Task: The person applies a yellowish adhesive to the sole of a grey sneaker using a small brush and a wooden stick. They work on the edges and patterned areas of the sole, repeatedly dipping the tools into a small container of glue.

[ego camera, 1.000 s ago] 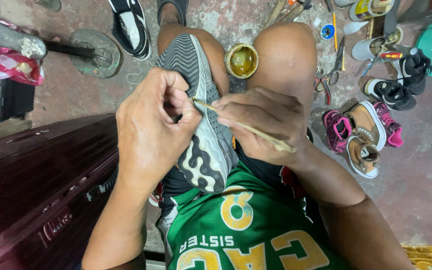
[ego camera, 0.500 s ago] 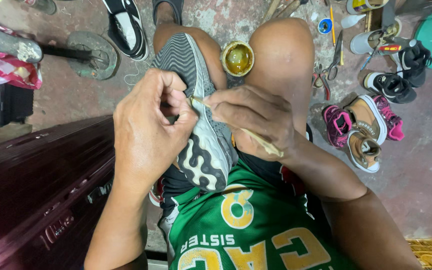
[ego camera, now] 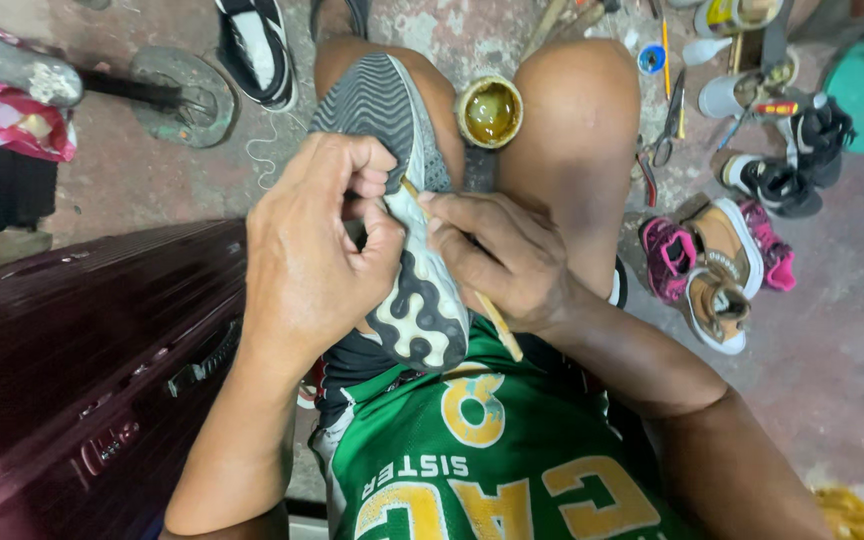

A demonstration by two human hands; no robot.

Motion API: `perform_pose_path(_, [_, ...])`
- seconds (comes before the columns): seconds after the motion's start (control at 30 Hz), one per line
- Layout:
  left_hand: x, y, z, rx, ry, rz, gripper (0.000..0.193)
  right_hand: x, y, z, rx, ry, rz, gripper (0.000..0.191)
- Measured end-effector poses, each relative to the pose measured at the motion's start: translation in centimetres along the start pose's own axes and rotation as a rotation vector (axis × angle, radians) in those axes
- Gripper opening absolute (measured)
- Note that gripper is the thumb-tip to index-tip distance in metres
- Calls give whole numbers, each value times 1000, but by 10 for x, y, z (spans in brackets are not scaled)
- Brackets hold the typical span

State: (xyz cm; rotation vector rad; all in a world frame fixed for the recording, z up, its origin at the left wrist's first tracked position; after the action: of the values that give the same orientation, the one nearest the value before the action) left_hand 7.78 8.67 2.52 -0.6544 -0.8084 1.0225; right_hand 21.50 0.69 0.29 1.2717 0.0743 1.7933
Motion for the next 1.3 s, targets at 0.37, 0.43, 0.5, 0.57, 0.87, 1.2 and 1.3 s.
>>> perform_pose_path(0.37, [-10, -4, 1, -43, 7, 0, 33, -4, -7, 19, 231, -142, -189, 18])
perform_pose_path(0.43, [-11, -2, 2, -56, 16, 10, 34, -6, -38, 8, 385, -5, -535, 10])
perform_pose_path(0.5, [-11, -2, 1, -74, 30, 15, 35, -5, -56, 1, 492, 85, -684, 9])
perform_pose_path(0.57, [-11, -3, 1, -36, 30, -4, 34, -1, -59, -2, 558, 119, -640, 8])
perform_pose_path(0.87, [-13, -2, 2, -35, 7, -6, 35, -5, -45, 9, 404, -16, -492, 4])
perform_pose_path(1.2, [-11, -2, 1, -82, 30, 11, 38, 13, -13, 25, 67, -26, -188, 8])
perform_pose_path(1.3, [-12, -1, 2, -49, 21, 28, 36, 9, -28, 61, 352, -329, -435, 18])
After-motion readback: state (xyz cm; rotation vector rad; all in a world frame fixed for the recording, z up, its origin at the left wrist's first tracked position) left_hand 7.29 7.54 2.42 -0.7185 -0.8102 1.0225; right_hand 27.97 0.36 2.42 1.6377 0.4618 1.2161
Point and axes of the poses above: each hand's wrist, its own x-axis towards the middle knuckle, its own z-axis out of the back of the hand, y = z × x, the point moved 7 cm from there along x, towards the middle knuckle, and after that the axes turned 14 degrees about -y, right-handed, at the moved point
